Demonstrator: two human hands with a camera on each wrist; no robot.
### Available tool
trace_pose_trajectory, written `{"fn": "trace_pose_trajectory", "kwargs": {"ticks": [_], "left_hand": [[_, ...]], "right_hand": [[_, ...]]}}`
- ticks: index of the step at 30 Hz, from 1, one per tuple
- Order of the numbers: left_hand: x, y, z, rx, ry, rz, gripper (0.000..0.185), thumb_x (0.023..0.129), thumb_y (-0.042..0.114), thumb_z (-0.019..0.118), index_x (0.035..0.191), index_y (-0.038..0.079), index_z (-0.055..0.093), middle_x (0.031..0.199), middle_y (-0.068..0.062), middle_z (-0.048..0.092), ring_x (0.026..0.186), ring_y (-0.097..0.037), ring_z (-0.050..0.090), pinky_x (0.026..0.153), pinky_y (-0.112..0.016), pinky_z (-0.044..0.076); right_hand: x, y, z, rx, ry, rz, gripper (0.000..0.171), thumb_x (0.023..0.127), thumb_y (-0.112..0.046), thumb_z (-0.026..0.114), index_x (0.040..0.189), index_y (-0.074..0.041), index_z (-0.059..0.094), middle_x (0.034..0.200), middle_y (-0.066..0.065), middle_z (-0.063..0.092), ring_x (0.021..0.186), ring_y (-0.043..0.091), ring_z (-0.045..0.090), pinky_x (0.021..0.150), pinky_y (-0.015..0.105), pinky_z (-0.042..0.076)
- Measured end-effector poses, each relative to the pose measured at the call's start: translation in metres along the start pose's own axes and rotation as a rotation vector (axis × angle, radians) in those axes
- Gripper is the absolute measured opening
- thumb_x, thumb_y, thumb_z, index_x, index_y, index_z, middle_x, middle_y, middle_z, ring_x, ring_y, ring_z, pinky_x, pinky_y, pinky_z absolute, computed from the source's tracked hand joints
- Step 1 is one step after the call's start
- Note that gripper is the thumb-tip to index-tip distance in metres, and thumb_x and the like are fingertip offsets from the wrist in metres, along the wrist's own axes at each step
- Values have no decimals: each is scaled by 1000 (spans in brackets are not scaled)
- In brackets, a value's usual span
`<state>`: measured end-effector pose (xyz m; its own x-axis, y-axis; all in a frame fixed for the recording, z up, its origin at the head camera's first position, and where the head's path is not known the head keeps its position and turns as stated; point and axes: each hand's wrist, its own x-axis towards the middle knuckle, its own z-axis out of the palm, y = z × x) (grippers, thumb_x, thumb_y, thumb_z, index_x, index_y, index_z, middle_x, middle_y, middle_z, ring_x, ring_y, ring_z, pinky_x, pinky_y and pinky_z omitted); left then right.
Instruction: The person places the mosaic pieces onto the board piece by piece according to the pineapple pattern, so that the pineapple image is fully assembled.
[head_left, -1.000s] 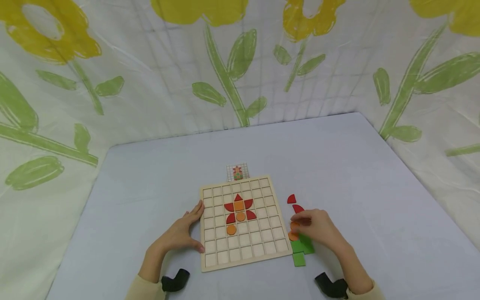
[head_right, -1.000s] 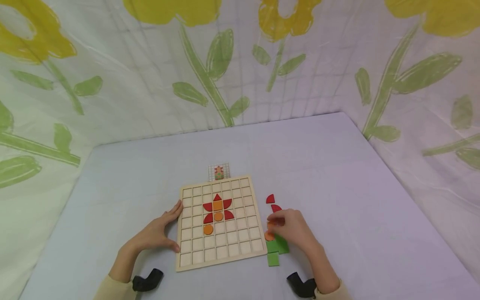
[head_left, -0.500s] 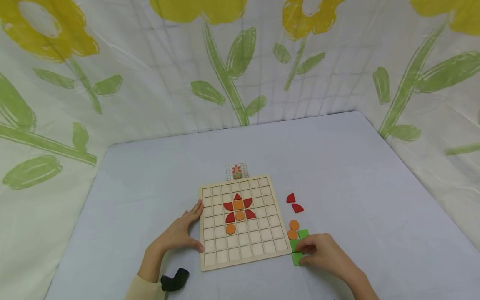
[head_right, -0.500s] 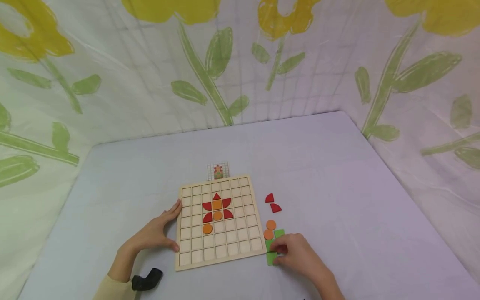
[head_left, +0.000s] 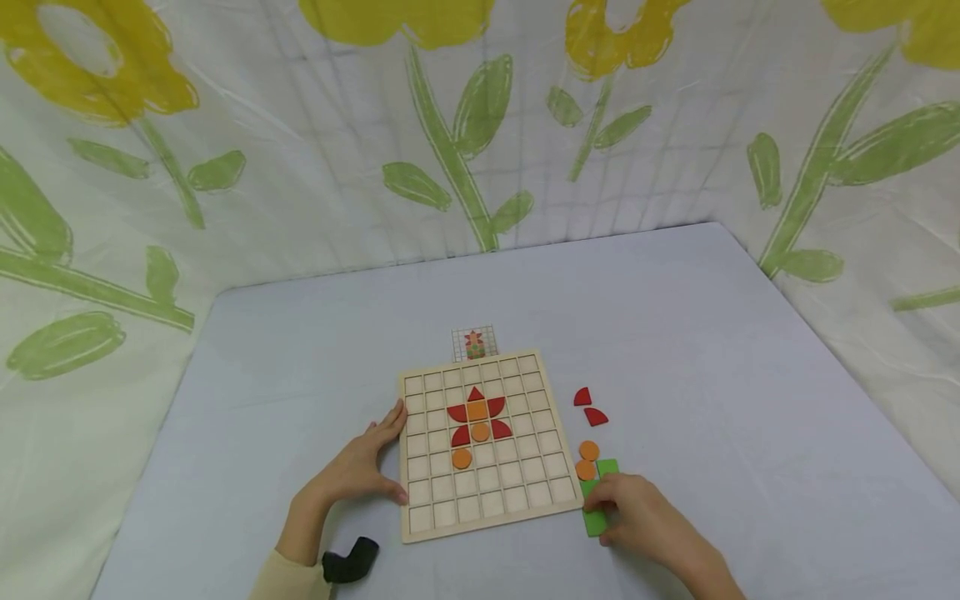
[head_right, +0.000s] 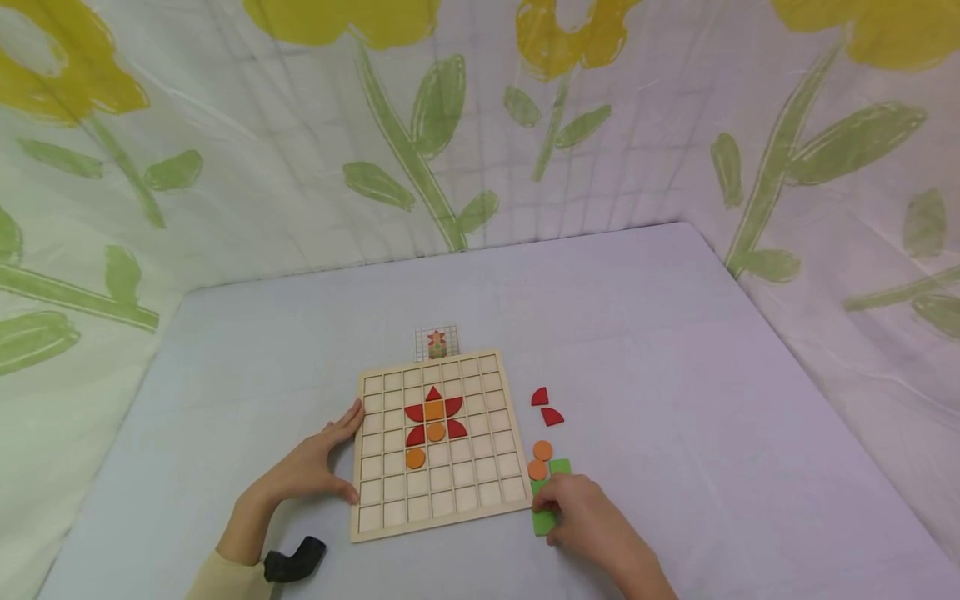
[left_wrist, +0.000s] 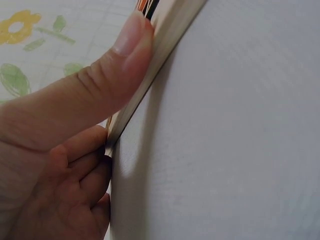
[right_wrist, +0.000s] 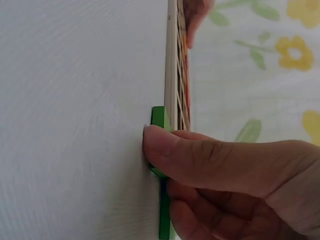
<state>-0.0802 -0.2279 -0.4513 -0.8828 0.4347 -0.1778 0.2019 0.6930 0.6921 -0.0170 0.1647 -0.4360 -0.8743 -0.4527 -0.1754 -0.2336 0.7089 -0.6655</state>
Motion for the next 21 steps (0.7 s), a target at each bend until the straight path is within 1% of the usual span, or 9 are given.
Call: {"fn": "trace_pose_trajectory", "kwargs": {"ticks": [3,7,11,14,18,21], "left_hand": [[0,1,0,-3,0,-1,122,53,28,94,148,-9,27,156,-24,18,142,-45,20,115,-57,16],[0,0,0,-6,1,-1,122,53,28,94,148,-9,27,156,-23,17,142,-45,19,115,-58,16],[-1,-1,1,-7,1,-6,122,53,28,94,148,-8,27,157,-23,17,142,-44,19,116,-57,16],[0,-1,1,-7,1,-10,122,53,28,94,148,-8,27,157,-23,17,142,-44,19,116,-57,16],[0,-1,1,-11,0,-14,122,53,29,94,148,-8,26,157,-22,17,142,-44,18,116,-57,15],[0,-1,0,-16,-2,-10,122,53,29,94,148,-8,26,157,-22,17,142,-44,18,116,-57,15]], "right_hand": [[0,1,0,-28,-11,-46,31,60,1,88,85,-11,73,84,-12,65,78,9,56,70,28,54],[-1,2,-2,-41,-14,-111,30,61,1,87,85,-12,74,84,-13,65,78,7,56,69,27,54],[3,-2,-4,-20,10,-138,29,64,2,84,87,-12,74,84,-14,65,77,5,55,68,25,54],[11,-6,-6,5,58,-140,29,66,4,82,88,-12,74,84,-14,64,76,5,53,67,24,52],[26,-12,-4,55,119,-163,27,68,5,80,88,-11,72,86,-11,60,75,7,52,65,22,50],[39,-17,-1,96,125,-184,25,69,7,78,88,-9,71,88,-7,59,76,9,54,66,21,53]]}}
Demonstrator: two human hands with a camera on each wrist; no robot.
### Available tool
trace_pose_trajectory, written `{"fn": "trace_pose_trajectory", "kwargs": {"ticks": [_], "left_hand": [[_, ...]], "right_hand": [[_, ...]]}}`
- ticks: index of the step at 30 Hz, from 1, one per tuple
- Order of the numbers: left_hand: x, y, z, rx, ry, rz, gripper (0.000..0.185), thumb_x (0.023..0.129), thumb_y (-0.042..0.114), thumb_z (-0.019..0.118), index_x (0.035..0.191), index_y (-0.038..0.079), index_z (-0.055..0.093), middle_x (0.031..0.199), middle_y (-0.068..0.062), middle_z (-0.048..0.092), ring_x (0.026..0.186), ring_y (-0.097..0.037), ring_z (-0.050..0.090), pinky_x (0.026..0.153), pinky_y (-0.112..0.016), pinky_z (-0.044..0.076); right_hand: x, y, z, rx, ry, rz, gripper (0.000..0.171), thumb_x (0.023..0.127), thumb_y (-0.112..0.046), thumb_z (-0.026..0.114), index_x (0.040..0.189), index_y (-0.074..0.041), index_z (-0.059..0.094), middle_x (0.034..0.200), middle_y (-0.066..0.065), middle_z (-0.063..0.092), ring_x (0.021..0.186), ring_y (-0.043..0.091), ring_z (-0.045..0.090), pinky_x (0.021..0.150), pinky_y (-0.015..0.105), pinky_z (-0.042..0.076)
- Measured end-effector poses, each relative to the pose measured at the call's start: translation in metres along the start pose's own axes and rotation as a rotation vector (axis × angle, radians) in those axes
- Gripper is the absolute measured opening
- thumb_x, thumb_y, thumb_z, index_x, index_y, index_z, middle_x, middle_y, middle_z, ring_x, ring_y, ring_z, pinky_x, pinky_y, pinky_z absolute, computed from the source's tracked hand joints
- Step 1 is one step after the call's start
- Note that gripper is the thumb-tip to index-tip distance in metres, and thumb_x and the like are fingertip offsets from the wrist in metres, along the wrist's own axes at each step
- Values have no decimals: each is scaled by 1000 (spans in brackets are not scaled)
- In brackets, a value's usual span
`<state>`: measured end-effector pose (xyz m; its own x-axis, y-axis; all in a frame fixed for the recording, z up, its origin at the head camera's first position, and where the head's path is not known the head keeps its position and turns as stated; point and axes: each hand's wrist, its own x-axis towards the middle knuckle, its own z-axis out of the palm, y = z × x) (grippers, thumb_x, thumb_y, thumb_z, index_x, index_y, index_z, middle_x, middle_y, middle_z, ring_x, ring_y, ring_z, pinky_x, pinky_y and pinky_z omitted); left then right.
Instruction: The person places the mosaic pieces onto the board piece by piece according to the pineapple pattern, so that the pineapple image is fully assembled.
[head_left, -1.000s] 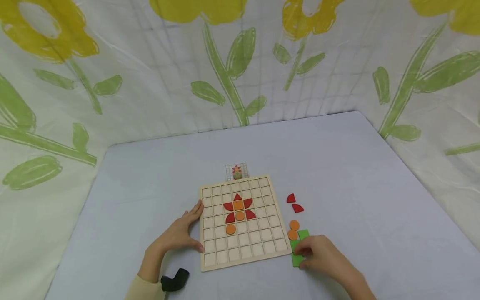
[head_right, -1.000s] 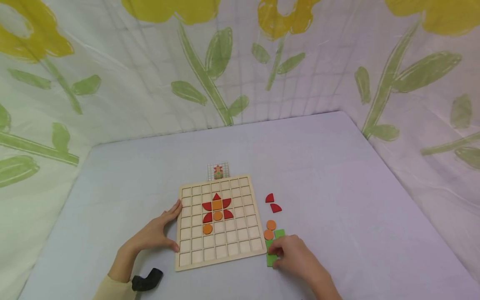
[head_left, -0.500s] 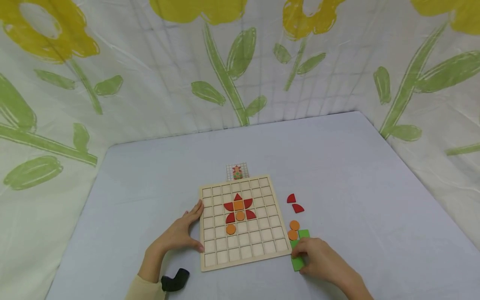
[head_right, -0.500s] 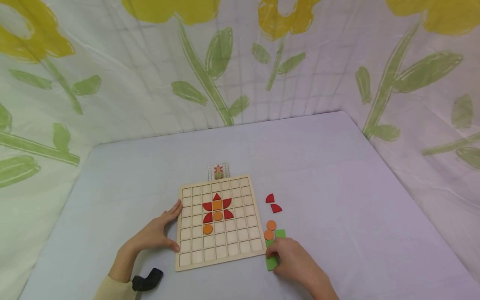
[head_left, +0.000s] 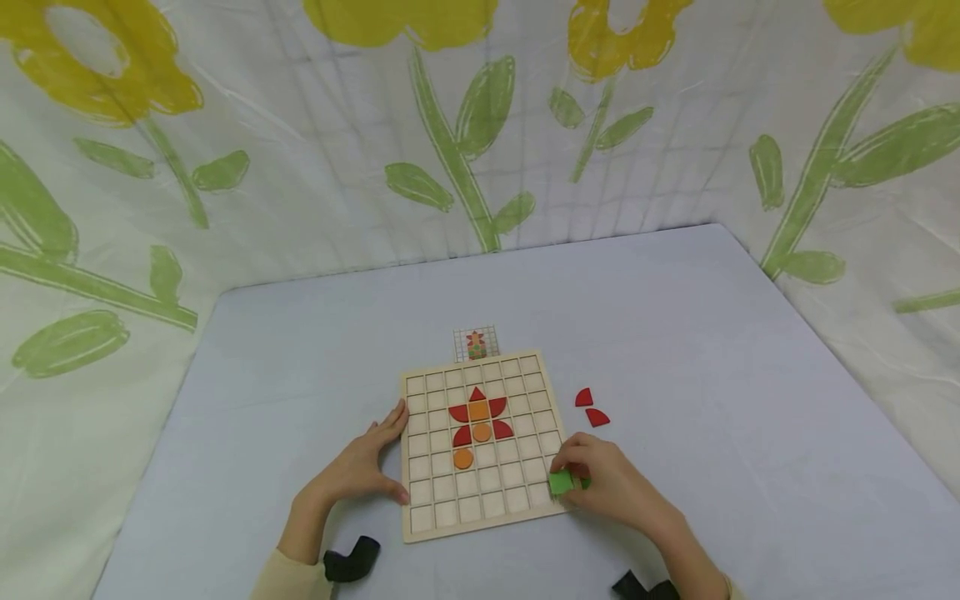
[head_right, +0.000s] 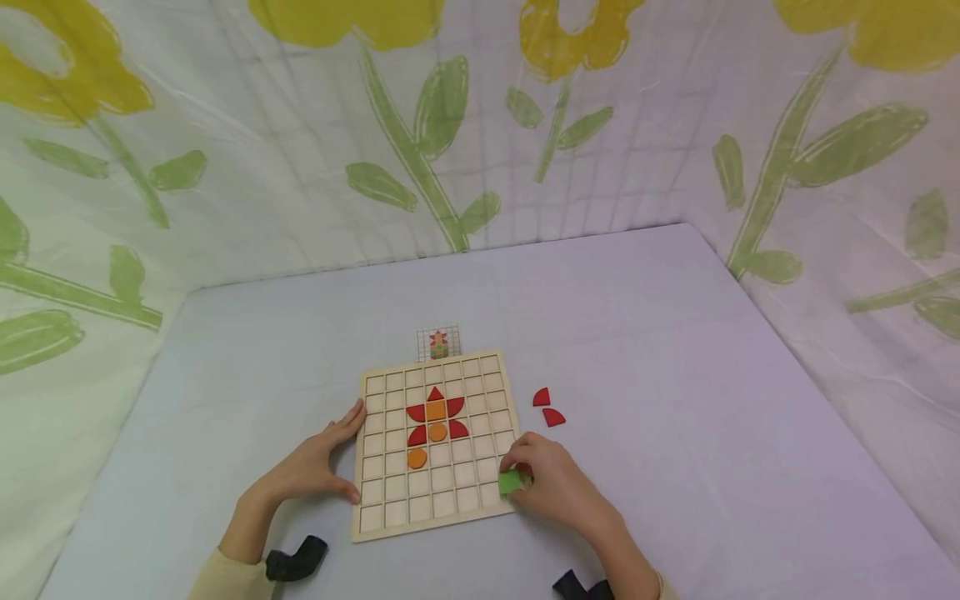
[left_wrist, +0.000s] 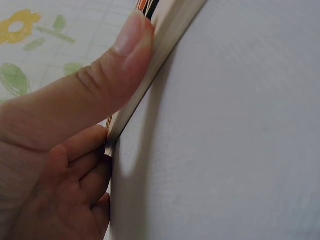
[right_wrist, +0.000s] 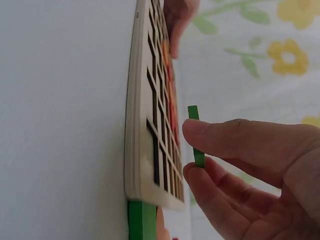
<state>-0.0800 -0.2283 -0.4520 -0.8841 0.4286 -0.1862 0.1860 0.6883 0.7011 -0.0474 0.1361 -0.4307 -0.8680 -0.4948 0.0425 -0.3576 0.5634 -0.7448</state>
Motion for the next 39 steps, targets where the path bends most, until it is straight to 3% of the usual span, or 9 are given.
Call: {"fn": "trace_pose_trajectory", "kwargs": {"ticks": [11,21,27,39], "left_hand": [[-1,1,0,0,-1,2,122,54,28,94,148,-8,26,157,-22,16,142,-43,18,116,-56,14],[0,1,-1,-8,-6,-22,123,54,28,94,149,-6,25,158,-20,15,143,-44,16,116,-57,14],[0,0,0,1,-5,-15,123,54,29,94,149,-7,26,158,-21,16,143,-43,17,116,-56,14],[0,2,0,-1,-5,-24,122,54,27,94,149,-6,26,158,-20,16,143,-43,17,117,-56,14]], "right_hand": [[41,-13,20,-1,-27,-29,20,73,3,80,90,-5,72,86,-4,64,78,12,58,69,22,54],[68,-24,34,-53,-41,64,21,72,1,81,90,-7,74,86,-3,65,79,14,56,68,28,52],[78,-26,41,-33,-11,64,23,71,0,84,91,-6,74,78,-4,59,72,12,49,61,22,46],[82,-25,54,-47,-66,53,25,68,4,84,89,-4,75,80,-1,62,71,12,50,60,22,47]]}}
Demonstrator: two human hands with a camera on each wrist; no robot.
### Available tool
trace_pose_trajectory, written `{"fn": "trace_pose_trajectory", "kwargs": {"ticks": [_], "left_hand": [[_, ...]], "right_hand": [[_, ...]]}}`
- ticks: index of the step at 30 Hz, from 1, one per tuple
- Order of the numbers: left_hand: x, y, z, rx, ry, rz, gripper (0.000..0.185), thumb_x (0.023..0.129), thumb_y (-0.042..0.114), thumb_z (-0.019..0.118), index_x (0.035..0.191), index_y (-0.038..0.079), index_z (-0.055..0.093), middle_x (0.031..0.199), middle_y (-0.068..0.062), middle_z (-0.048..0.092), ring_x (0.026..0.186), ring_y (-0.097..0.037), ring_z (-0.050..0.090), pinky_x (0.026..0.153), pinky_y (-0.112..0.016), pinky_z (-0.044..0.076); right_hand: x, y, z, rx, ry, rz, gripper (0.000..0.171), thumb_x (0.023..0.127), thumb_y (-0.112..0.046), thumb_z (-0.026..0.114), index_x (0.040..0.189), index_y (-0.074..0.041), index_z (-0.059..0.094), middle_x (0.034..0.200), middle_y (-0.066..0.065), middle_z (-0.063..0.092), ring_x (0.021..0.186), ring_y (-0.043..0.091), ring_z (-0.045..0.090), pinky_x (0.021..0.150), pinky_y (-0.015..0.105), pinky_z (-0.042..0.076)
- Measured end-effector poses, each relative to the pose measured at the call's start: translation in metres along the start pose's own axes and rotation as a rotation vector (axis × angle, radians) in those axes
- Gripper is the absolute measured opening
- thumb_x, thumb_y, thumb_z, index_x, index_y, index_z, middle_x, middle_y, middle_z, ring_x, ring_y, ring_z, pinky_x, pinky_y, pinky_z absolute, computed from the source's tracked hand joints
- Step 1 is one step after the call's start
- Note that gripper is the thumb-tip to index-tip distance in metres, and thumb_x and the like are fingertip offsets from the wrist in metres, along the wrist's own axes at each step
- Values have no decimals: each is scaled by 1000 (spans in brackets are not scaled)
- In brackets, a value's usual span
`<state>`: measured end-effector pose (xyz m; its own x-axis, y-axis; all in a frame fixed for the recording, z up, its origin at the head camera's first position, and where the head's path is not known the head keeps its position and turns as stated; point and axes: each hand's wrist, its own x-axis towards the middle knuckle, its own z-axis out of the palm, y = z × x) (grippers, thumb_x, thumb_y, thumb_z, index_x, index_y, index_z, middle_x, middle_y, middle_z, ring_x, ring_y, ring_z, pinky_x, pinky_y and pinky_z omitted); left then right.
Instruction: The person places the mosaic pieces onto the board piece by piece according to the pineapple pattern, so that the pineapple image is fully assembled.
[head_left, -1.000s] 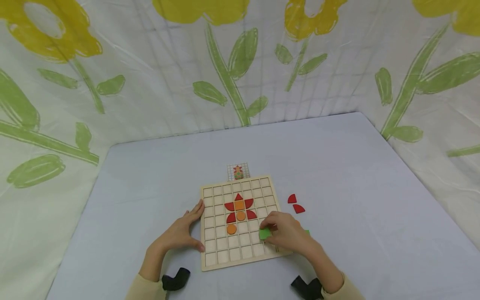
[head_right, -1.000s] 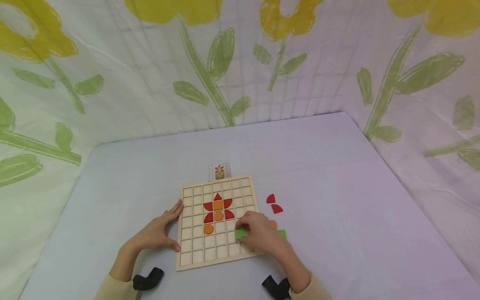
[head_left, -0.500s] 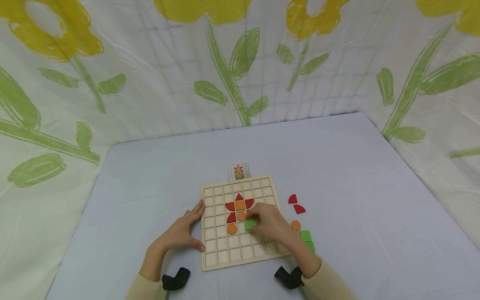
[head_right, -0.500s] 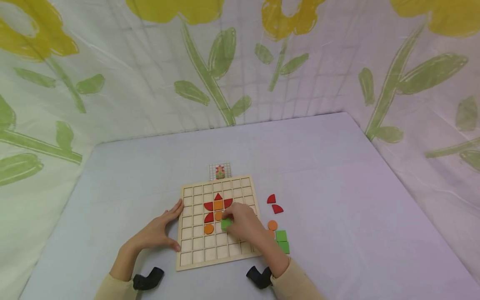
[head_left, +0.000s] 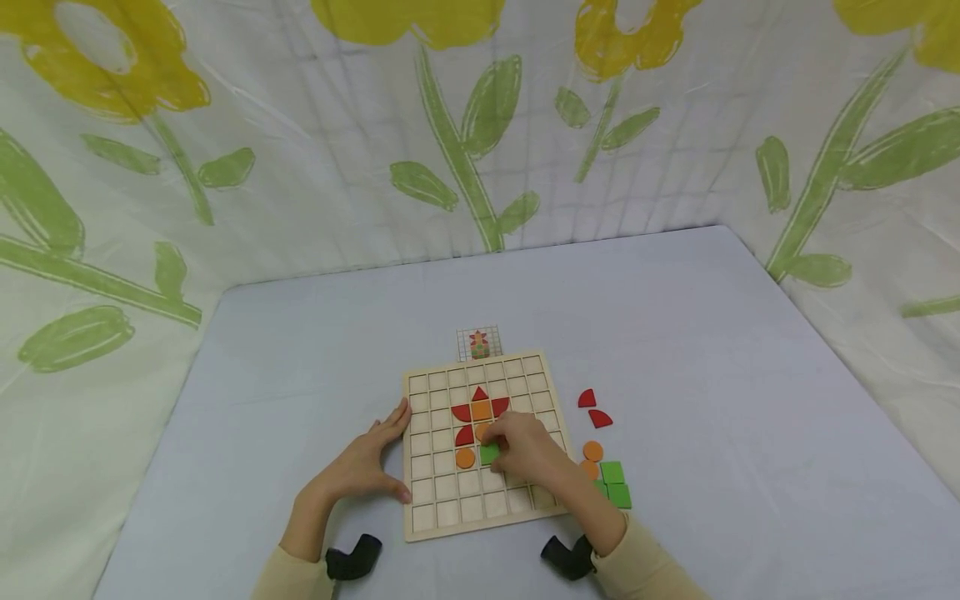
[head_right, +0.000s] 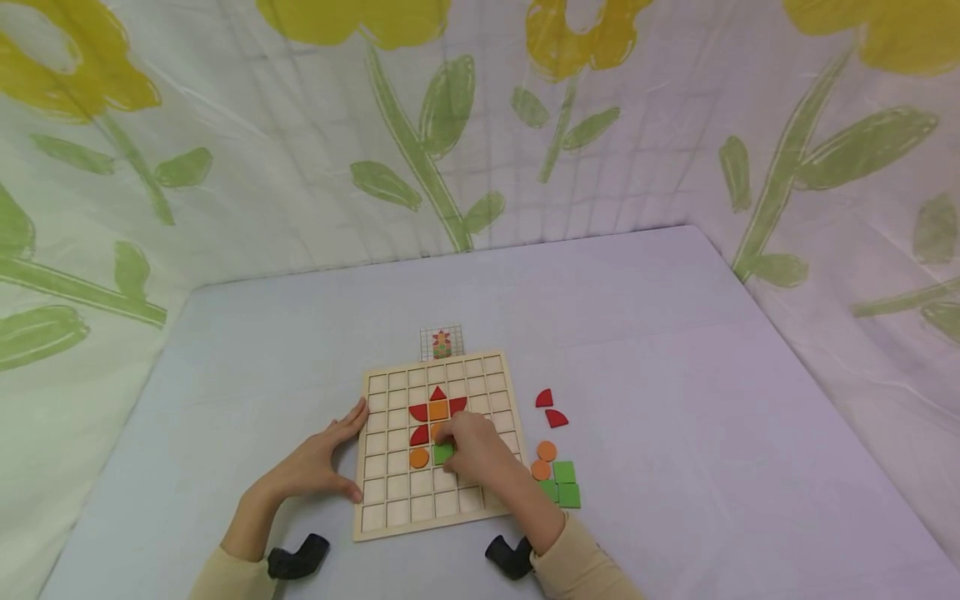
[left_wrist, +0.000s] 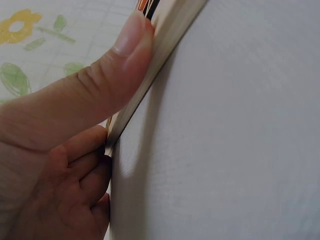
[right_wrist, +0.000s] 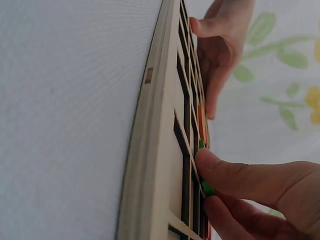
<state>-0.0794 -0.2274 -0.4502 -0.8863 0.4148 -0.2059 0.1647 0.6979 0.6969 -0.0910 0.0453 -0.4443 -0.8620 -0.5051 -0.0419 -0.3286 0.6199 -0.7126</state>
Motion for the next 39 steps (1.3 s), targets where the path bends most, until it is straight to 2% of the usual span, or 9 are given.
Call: {"fn": "trace_pose_trajectory", "kwargs": {"ticks": [8,16,21,24,28,33,39], "left_hand": [[1,-3,1,-2,-1,6,122,54,28,94,149,-6,26,158,-20,16,143,-43,17,116,-56,14],[1,-3,1,-3,-1,9,122,54,29,94,149,-6,26,158,-20,16,143,-43,17,117,-56,13],[1,-4,1,3,3,14,122,53,29,94,149,-6,26,158,-20,16,143,-43,17,117,-56,14],[1,-5,1,16,10,46,122,53,28,94,148,-9,26,157,-23,17,142,-44,19,116,-57,15],[1,-5,2,23,13,71,122,52,27,94,147,-11,27,156,-25,18,141,-44,20,115,-57,16],[2,-5,2,27,6,62,122,53,28,94,147,-11,26,156,-24,18,142,-43,20,116,-56,16],[2,-5,2,26,9,58,122,53,28,94,147,-11,26,156,-24,18,142,-43,20,116,-56,16]], "right_hand": [[-1,-4,-1,-2,1,22,27,70,3,83,95,-2,75,84,1,65,71,11,51,61,21,48],[-3,-8,0,-59,1,33,29,71,1,83,99,-3,75,92,3,71,79,13,58,72,26,55],[-7,-8,-3,-27,6,77,30,74,1,80,103,-6,75,97,1,71,86,14,60,77,29,56],[-12,-4,-10,-3,17,72,29,75,3,78,103,-6,75,97,2,72,87,16,61,77,31,55],[-21,10,-26,37,24,49,27,76,6,74,102,-2,75,97,4,72,86,19,63,76,31,55],[-40,41,-57,136,-25,37,26,80,8,69,105,0,74,102,7,72,92,22,66,81,31,57],[-58,76,-84,144,-79,50,27,80,9,67,104,2,73,102,8,72,98,27,66,83,32,57]]}}
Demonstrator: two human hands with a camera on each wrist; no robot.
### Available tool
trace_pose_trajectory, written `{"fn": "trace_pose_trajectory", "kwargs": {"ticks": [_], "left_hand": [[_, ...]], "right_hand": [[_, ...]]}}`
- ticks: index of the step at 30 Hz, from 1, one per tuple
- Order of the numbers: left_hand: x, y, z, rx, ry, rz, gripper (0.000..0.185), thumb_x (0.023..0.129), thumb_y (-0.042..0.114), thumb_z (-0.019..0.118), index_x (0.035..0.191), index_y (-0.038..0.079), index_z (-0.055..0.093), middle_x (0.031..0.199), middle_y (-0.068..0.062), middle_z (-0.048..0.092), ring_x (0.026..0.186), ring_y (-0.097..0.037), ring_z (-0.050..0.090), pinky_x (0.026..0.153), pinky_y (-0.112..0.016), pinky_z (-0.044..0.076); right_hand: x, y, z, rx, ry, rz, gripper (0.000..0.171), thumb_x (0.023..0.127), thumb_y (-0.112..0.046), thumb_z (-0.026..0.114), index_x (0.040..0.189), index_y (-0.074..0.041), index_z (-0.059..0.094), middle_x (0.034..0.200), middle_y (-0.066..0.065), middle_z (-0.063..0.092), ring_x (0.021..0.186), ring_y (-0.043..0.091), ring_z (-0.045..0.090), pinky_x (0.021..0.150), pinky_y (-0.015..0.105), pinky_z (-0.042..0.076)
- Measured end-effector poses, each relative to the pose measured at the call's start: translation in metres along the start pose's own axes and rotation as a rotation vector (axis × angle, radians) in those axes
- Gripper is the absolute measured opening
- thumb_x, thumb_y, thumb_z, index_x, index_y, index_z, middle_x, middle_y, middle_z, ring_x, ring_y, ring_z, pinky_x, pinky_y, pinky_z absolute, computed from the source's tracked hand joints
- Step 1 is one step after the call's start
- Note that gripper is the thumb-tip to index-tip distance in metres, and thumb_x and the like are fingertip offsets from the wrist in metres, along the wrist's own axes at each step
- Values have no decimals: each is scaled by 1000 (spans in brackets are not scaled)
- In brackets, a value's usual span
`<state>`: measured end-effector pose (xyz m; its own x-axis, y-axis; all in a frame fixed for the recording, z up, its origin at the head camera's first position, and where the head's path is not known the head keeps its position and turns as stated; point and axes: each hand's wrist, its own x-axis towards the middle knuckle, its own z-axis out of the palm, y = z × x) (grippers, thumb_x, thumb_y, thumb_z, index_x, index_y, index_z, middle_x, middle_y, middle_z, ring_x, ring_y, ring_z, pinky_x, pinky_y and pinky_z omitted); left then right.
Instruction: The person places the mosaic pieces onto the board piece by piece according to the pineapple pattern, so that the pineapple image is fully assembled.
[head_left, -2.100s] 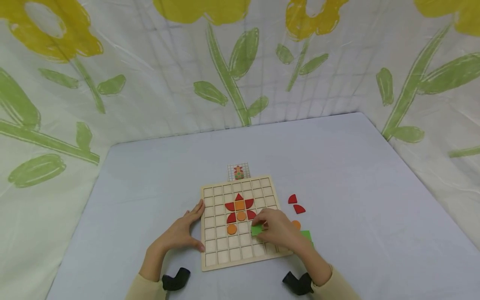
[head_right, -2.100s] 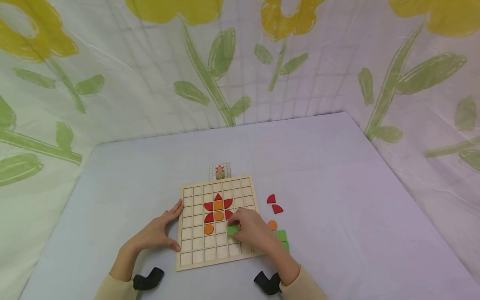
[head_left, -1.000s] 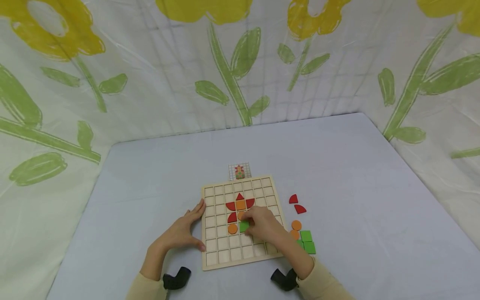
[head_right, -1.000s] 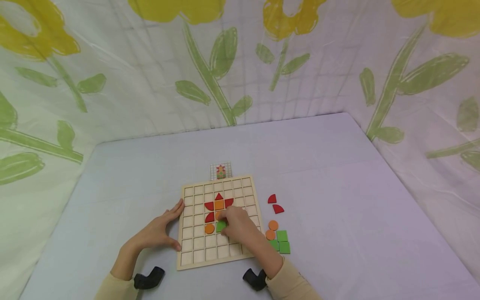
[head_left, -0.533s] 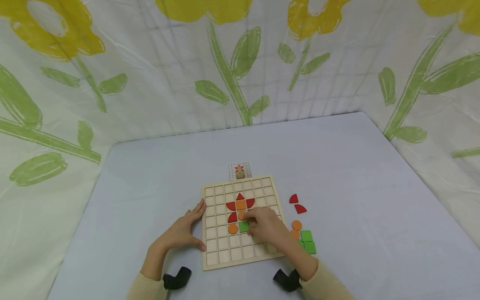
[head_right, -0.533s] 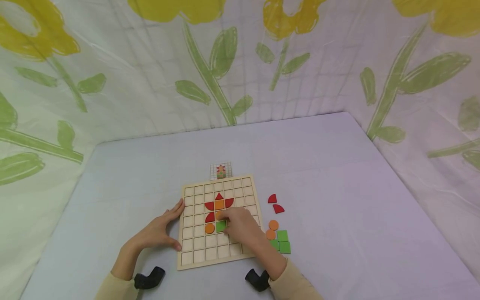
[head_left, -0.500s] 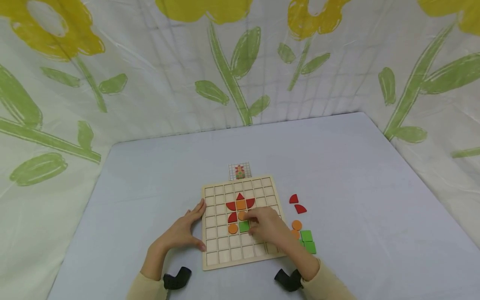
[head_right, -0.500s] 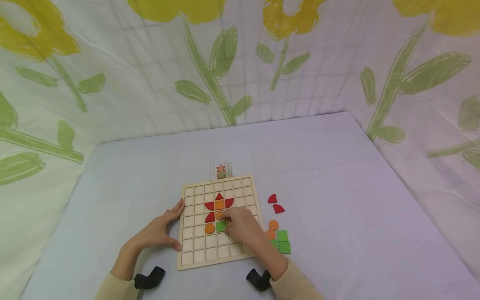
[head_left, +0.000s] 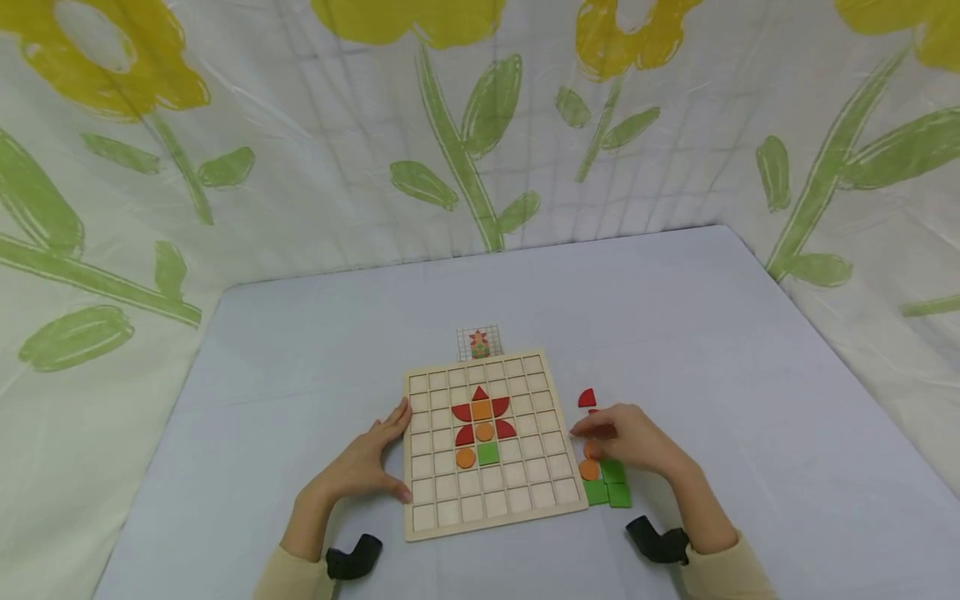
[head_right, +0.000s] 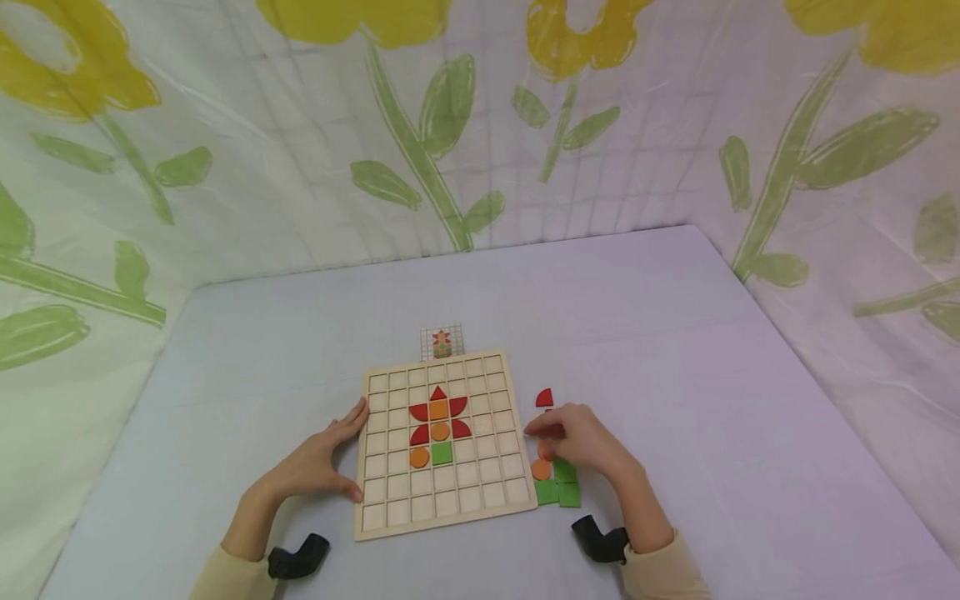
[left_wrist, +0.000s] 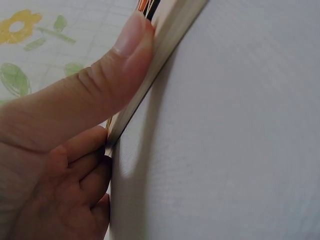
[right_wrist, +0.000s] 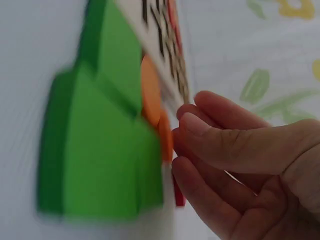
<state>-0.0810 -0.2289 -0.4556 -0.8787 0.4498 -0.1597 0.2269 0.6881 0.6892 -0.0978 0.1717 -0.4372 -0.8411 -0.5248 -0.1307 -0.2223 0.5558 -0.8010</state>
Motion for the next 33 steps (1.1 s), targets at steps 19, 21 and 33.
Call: {"fn": "trace_pose_trajectory", "kwargs": {"ticks": [19,21,33], "left_hand": [[1,-2,1,2,-4,-8,124,52,29,94,148,-10,26,156,-24,17,142,-43,20,116,-56,16],[1,-2,1,5,-5,-10,124,52,29,94,148,-9,26,156,-24,17,142,-43,20,116,-56,16],[0,0,1,10,-2,-20,123,52,29,94,148,-9,26,157,-23,17,142,-42,20,116,-55,15]], "right_hand": [[-14,8,2,-85,138,-36,15,81,0,74,96,1,74,92,4,72,86,22,67,78,33,59],[-14,11,1,-102,152,-32,14,82,2,73,96,0,74,91,3,71,85,21,67,77,32,59],[-18,16,-6,-104,47,-63,37,76,18,59,101,-4,75,100,-1,66,91,19,60,75,25,54]]}}
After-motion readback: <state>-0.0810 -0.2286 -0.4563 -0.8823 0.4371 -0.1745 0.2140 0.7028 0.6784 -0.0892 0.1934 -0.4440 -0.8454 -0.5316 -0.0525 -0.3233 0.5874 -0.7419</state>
